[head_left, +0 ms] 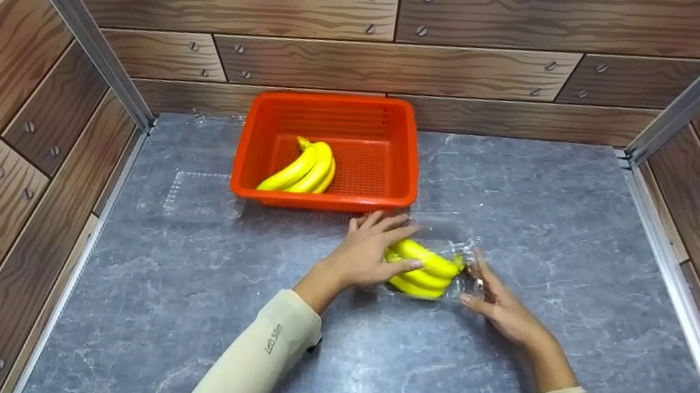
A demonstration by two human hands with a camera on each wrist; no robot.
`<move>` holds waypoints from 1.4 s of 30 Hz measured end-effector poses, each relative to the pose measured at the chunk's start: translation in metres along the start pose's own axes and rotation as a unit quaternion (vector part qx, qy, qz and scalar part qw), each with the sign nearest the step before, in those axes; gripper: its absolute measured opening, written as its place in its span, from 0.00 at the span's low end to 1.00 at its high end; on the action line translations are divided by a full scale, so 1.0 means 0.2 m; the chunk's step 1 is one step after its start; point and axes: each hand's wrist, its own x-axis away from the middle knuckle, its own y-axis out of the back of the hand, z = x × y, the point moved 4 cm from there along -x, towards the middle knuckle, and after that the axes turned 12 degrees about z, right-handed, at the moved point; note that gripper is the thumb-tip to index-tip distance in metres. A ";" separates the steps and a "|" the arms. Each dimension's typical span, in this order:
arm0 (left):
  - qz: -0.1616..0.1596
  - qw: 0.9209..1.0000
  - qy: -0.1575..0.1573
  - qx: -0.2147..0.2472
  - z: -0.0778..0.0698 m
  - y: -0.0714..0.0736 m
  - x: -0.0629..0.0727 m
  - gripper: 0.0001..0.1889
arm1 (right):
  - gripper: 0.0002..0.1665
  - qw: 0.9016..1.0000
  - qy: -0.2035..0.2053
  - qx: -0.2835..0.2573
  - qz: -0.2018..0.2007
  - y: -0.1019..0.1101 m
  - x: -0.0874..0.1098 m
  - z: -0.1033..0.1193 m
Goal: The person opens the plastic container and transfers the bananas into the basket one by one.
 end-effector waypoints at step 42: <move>0.028 0.999 0.010 0.034 -0.02 0.09 0.04 0.44 | 0.55 1.000 -0.023 -0.014 0.004 0.02 0.01 -0.02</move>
